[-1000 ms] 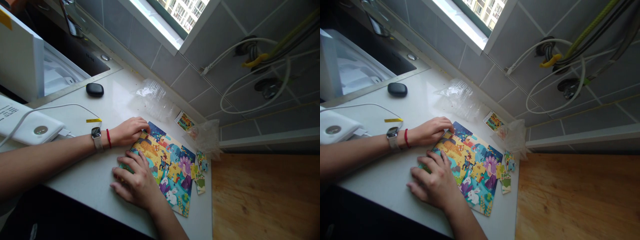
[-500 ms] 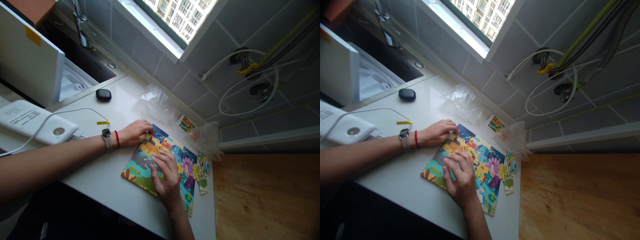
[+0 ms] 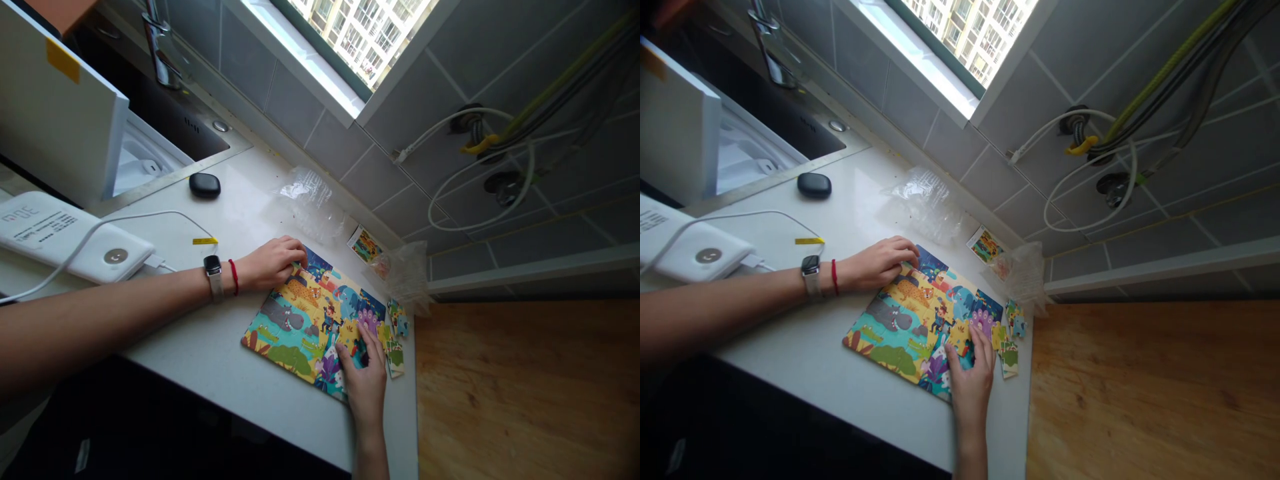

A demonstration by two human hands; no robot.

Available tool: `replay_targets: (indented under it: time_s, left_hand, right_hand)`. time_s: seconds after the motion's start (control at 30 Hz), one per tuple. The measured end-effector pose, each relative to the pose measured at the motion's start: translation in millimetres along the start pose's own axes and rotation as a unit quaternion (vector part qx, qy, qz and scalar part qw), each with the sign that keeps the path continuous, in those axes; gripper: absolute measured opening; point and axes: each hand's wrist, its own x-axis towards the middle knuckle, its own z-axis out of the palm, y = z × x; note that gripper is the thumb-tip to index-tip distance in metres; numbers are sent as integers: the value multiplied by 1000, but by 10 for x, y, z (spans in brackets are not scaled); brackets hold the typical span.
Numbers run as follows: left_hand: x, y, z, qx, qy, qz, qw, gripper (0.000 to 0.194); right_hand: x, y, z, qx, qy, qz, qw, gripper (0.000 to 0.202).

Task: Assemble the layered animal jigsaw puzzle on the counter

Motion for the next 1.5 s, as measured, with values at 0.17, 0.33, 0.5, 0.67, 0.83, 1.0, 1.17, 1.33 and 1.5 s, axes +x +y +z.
replay_targets:
  time_s: [0.17,0.33,0.5,0.67,0.83,1.0,1.17,1.33,1.5]
  left_hand:
    - [-7,-16,18,-1,3,5,1000,30]
    - [-4,3,38,1,4,23,1000,23]
    - [-11,22,47,0,7,31,1000,22]
    - [-20,40,45,-9,1,37,999,20]
    - [-23,40,40,-12,-12,43,999,19]
    - [-15,24,33,-10,-14,46,999,19]
    - [-9,21,26,5,-30,46,998,21]
    - [-5,22,23,-11,-21,45,999,20]
    - [-9,10,35,-10,-24,41,999,22]
  right_hand:
    - [-23,-90,72,53,66,9,996,51]
    - [-57,-104,94,100,101,60,988,53]
    - [-49,-109,71,93,98,32,990,43]
    - [-56,-120,69,117,84,53,988,45]
    - [-52,-75,69,146,104,70,981,39]
    - [-58,-24,72,152,61,100,981,37]
    - [-16,-92,63,125,60,55,989,31]
    - [19,-160,56,113,65,29,991,29]
    - [12,-171,50,116,66,31,991,30]
